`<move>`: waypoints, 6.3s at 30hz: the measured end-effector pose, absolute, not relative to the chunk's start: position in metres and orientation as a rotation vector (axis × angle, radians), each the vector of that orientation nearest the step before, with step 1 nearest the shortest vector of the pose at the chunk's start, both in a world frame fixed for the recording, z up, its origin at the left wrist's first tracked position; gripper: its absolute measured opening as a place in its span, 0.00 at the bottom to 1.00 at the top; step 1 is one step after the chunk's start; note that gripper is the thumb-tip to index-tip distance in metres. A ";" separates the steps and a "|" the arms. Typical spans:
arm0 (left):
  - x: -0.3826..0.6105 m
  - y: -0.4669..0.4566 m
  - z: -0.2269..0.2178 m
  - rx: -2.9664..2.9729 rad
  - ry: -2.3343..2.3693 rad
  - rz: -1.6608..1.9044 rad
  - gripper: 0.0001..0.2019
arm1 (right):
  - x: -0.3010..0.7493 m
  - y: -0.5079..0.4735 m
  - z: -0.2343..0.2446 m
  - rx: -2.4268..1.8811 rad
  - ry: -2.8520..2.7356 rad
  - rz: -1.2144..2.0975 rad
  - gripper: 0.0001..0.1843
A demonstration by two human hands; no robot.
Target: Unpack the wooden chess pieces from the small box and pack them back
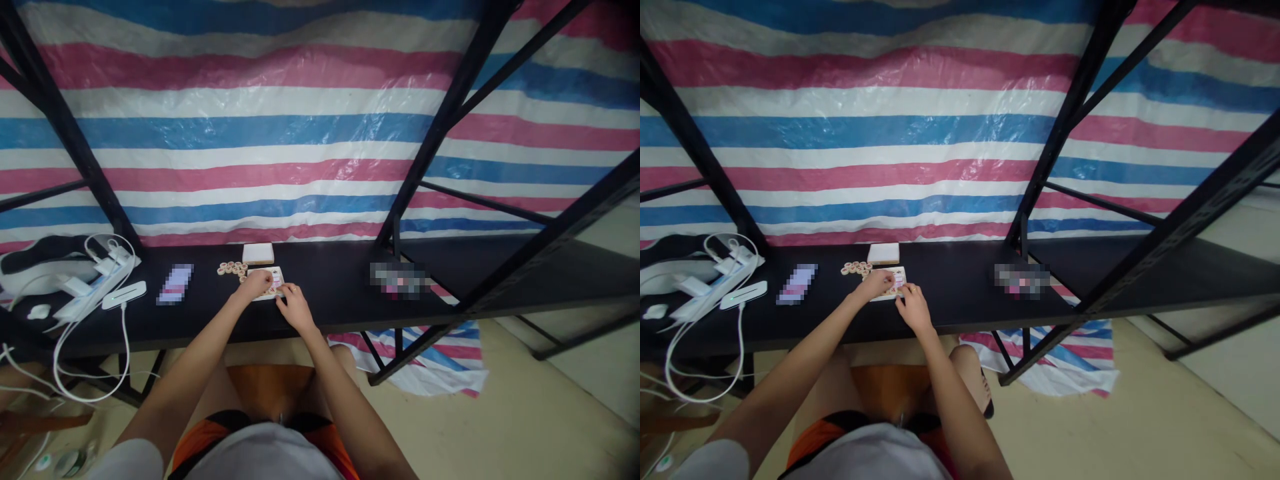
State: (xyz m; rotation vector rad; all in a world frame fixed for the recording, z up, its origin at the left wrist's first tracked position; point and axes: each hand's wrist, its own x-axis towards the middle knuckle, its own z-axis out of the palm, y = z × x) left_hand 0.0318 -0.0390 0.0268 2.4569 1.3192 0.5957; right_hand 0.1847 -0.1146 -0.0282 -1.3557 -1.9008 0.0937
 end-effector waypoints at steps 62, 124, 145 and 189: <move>-0.006 -0.110 -0.015 2.178 1.189 1.148 0.15 | 0.182 -0.125 -0.014 -0.957 -2.171 0.014 0.15; -0.016 -0.091 -0.020 1.826 1.398 1.264 0.10 | 0.183 -0.106 -0.031 -1.365 -1.941 0.011 0.18; -0.014 -0.093 -0.024 2.052 1.386 1.159 0.13 | 0.185 -0.111 -0.029 -1.398 -1.853 0.029 0.10; -0.010 -0.097 -0.028 2.398 1.587 0.969 0.16 | 0.185 -0.105 -0.035 -1.321 -1.927 0.158 0.21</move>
